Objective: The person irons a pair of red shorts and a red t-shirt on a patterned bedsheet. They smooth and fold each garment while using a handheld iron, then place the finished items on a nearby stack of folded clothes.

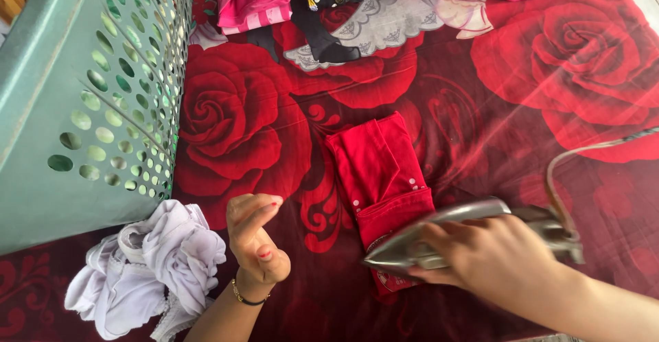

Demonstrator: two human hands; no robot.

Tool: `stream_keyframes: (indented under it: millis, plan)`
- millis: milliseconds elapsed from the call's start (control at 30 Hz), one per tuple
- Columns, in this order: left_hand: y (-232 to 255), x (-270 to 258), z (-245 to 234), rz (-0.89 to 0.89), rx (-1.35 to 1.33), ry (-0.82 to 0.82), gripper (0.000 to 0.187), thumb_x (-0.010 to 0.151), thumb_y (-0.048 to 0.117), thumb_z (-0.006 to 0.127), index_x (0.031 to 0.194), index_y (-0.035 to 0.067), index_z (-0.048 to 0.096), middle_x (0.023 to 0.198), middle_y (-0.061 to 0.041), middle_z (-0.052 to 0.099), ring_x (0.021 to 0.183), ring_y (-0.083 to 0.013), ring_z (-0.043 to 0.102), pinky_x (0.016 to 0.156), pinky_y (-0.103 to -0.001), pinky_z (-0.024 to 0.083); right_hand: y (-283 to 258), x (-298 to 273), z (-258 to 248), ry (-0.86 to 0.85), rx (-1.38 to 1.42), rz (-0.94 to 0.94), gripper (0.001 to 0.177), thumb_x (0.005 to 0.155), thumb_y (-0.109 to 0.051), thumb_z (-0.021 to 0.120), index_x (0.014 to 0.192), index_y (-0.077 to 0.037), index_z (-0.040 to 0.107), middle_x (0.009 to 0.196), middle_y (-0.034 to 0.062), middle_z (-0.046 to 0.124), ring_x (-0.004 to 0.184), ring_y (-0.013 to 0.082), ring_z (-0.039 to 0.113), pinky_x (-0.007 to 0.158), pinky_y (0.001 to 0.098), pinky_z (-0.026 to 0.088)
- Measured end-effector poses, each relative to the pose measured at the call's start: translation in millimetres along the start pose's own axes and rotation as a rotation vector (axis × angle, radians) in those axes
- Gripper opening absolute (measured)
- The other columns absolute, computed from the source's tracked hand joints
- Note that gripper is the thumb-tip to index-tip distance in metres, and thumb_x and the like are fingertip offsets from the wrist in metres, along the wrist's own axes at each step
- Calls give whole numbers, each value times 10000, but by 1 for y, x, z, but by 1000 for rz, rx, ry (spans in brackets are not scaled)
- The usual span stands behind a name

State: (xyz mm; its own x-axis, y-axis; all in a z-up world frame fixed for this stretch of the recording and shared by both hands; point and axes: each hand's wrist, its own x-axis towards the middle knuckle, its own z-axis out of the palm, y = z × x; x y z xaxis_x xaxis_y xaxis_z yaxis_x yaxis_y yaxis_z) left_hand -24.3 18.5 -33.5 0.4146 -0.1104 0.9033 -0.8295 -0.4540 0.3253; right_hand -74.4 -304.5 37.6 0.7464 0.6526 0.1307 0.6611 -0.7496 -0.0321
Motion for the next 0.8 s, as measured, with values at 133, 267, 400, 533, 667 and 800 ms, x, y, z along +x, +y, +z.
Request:
stream_keyframes:
  millis: [133, 267, 400, 533, 667, 800]
  plan:
    - [7, 1, 3, -9, -59, -79, 432, 1128, 420, 368, 1270, 54, 547, 1148, -134, 651, 949, -268, 585, 886, -398, 491, 0, -15, 12, -52, -57, 55, 680, 861, -695, 599, 1138, -83, 710, 692, 52, 723, 534, 202, 708, 457, 353, 530]
    - [13, 3, 6, -7, -51, -189, 447, 1123, 424, 358, 1246, 61, 589, 1131, -130, 668, 954, -277, 599, 878, -403, 490, -26, 4, 8, 43, -6, -20, 580, 852, -635, 622, 1059, -97, 686, 705, 40, 710, 588, 202, 716, 509, 350, 542]
    - [12, 4, 11, -27, -138, -172, 526, 1116, 495, 314, 1243, 47, 559, 1138, -135, 676, 982, -259, 626, 911, -422, 465, -47, 14, 16, 75, 100, -172, 443, 877, -542, 670, 959, -107, 648, 740, 29, 685, 669, 212, 723, 586, 349, 558]
    - [3, 2, 11, -110, -232, -86, 492, 1112, 471, 342, 1239, 44, 551, 1140, -149, 678, 980, -252, 622, 926, -408, 470, -32, 3, 17, 31, 106, -165, 362, 878, -462, 684, 1015, -127, 675, 784, 7, 682, 713, 166, 730, 576, 334, 557]
    - [19, 22, 4, -143, -166, -215, 293, 1083, 300, 469, 1191, 53, 582, 1108, -103, 704, 976, -244, 640, 911, -394, 498, 15, -23, 10, 40, 84, -85, 584, 894, -680, 655, 1067, -125, 704, 764, 50, 687, 587, 216, 669, 476, 380, 503]
    - [44, 31, 18, 2, -121, -740, 317, 979, 123, 558, 1286, 116, 640, 1360, -62, 653, 1265, -239, 622, 1131, -444, 447, 85, -56, 2, -111, 217, 331, 543, 739, -651, 720, 1085, -234, 743, 766, -20, 743, 588, 141, 708, 569, 316, 558]
